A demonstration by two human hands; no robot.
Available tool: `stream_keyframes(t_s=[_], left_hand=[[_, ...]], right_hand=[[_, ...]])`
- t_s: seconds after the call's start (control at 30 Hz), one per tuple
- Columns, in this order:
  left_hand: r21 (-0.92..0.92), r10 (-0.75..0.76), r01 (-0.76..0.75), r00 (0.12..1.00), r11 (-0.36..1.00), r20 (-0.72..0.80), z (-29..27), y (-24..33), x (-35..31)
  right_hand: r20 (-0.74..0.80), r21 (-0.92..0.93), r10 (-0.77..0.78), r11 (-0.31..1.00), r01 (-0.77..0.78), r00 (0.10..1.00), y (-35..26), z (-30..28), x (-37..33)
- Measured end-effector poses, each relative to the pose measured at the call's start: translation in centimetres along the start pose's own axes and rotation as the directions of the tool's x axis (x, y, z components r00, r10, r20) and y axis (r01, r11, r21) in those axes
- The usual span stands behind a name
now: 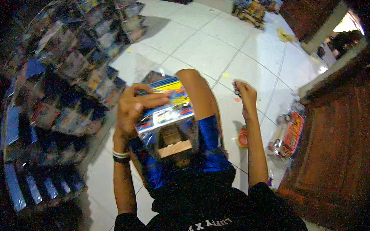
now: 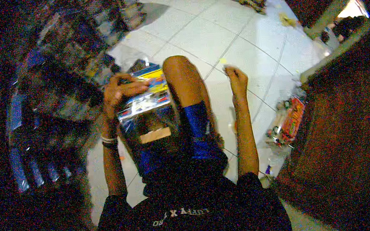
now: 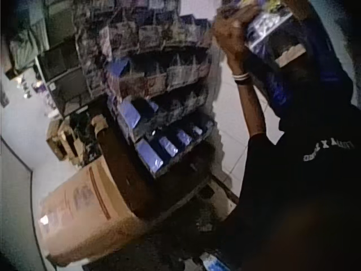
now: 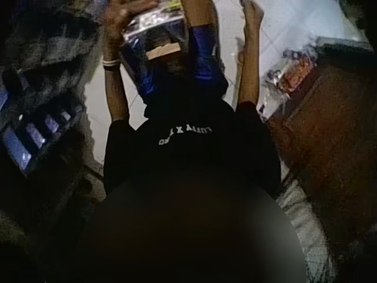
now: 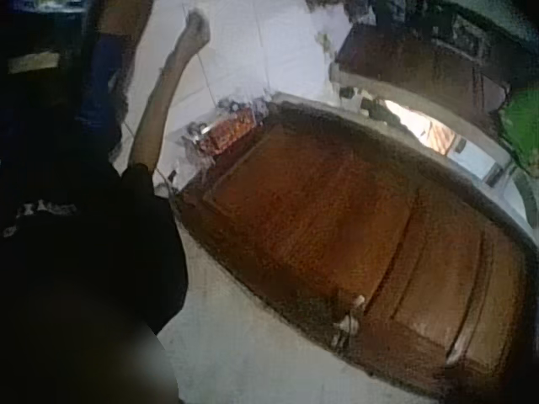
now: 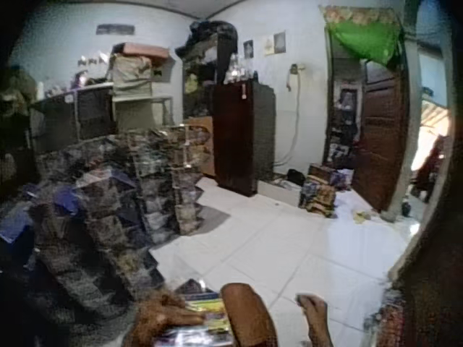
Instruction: The person sits on the floor and repeatedly wraps small rectangular boxes with clear plastic film using a handheld tape dispenser. They smooth the film, tear off pieces of tape, and seal each box before placing it aside.
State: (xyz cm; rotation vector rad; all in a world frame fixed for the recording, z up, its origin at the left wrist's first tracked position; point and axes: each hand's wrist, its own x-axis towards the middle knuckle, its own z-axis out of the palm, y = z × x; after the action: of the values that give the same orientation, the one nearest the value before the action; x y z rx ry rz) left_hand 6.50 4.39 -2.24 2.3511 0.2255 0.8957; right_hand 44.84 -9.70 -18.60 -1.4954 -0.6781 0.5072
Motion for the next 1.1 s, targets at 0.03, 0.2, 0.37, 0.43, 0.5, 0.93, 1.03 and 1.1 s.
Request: stream_keyframes(t_s=[0.03, 0.2, 0.37, 0.43, 0.5, 0.93, 1.03, 1.1], left_hand=[[-0.005, -0.025, 0.025, 0.999, 1.0, -0.025, -0.2, -0.3, 0.4], [0.102, -0.079, 0.074, 0.996, 0.992, 0.04, -0.3, -0.1, 1.2], [0.034, -0.1, 0.094, 0.97, 0.995, 0.223, -1.3, -0.5, 2.0], [0.037, -0.099, 0.092, 0.945, 0.995, 0.311, -1.8, -0.8, 2.3], [-0.038, -0.042, 0.064, 0.901, 0.997, 0.431, -2.2, -1.5, 3.4], [-0.037, -0.142, 0.169, 0.914, 0.985, 0.38, -1.4, -6.1, 2.9], [-0.072, -0.103, 0.129, 0.952, 0.989, 0.29, -0.4, -8.8, 1.4], [-0.083, -0.068, 0.094, 0.958, 0.992, 0.279, 0.1, -10.6, 1.0]], right_hand=[[-0.173, -0.157, 0.098, 0.979, -0.126, 0.98, 4.6, -3.6, -0.7], [-0.355, -0.786, 0.368, 0.379, -0.488, 0.859, 26.5, -17.2, -12.1], [-0.579, -0.46, 0.261, 0.678, -0.574, 0.772, 33.5, -17.7, -15.2], [-0.557, -0.255, 0.316, 0.815, -0.52, 0.768, 29.6, -15.8, -11.4], [-0.389, -0.051, 0.239, 0.959, -0.279, 0.89, 22.5, -12.7, -5.9], [0.877, 0.44, -0.455, 0.633, 0.637, -0.154, -33.2, 16.5, -3.1], [0.933, 0.358, -0.172, 0.37, 0.857, -0.315, -34.2, 20.8, -6.7], [0.936, 0.336, -0.004, 0.302, 0.892, -0.351, -34.5, 23.1, -8.1]])
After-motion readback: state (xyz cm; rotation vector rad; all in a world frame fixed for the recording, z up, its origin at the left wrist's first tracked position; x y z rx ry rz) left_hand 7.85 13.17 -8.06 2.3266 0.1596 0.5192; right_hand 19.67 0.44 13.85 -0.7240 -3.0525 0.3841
